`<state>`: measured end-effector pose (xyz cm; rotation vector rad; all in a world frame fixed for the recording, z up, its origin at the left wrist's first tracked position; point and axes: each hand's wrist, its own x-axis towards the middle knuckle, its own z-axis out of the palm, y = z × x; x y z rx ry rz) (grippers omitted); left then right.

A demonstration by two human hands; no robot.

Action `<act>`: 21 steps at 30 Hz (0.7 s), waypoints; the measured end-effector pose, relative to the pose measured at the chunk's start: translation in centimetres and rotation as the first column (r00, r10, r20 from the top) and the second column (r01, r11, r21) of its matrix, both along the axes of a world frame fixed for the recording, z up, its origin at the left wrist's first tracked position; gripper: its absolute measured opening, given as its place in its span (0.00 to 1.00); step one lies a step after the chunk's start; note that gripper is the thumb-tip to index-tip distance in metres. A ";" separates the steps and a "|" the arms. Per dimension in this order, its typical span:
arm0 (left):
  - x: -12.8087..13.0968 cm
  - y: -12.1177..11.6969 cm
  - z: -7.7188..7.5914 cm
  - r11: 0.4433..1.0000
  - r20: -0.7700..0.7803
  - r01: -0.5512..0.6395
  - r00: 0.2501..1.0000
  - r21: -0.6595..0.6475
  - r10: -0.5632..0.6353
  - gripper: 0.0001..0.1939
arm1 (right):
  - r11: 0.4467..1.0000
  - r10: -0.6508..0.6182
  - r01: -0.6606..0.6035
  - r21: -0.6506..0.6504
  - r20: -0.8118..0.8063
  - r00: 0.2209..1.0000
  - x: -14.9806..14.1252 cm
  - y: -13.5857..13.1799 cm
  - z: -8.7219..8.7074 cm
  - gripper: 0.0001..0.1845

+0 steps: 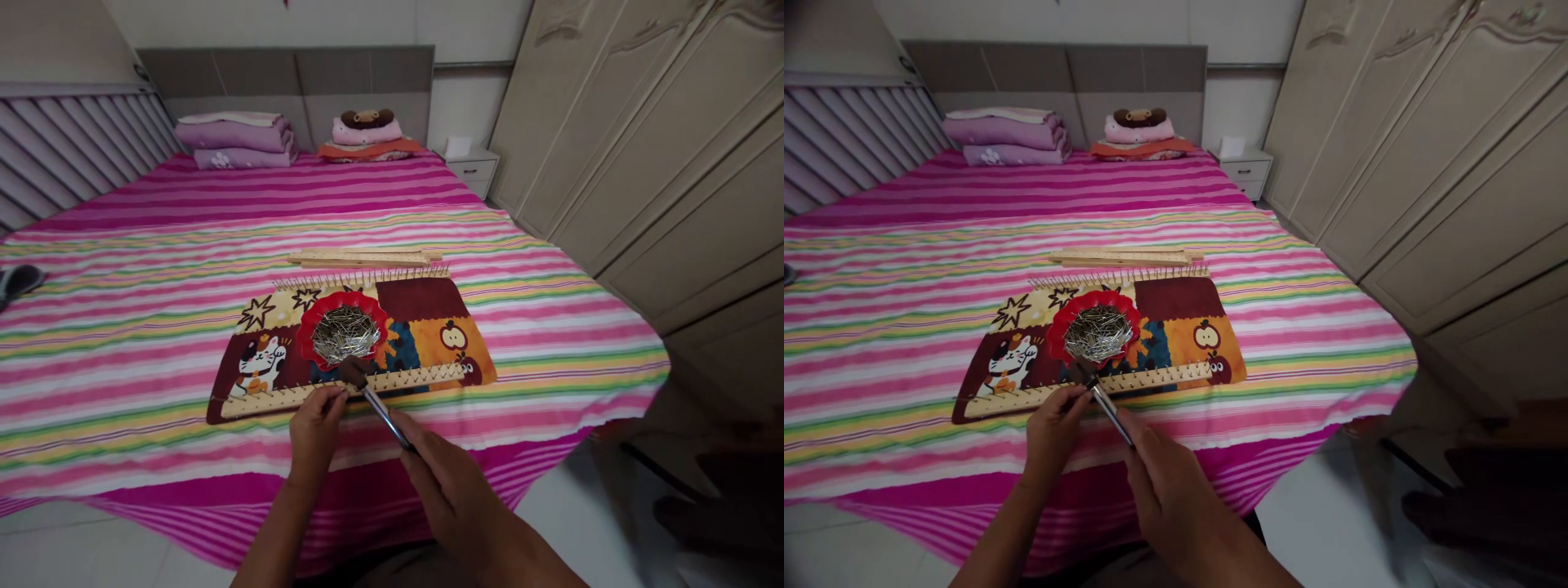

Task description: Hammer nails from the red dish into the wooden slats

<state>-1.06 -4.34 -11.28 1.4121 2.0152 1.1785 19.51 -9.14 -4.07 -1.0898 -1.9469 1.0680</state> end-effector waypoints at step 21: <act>-1.3 9.9 5.4 0.900 -0.705 -0.106 0.663 -0.423 -0.253 0.18 | 0.951 -0.273 0.265 -0.157 -0.028 0.962 4.5 -2.6 -4.0 0.25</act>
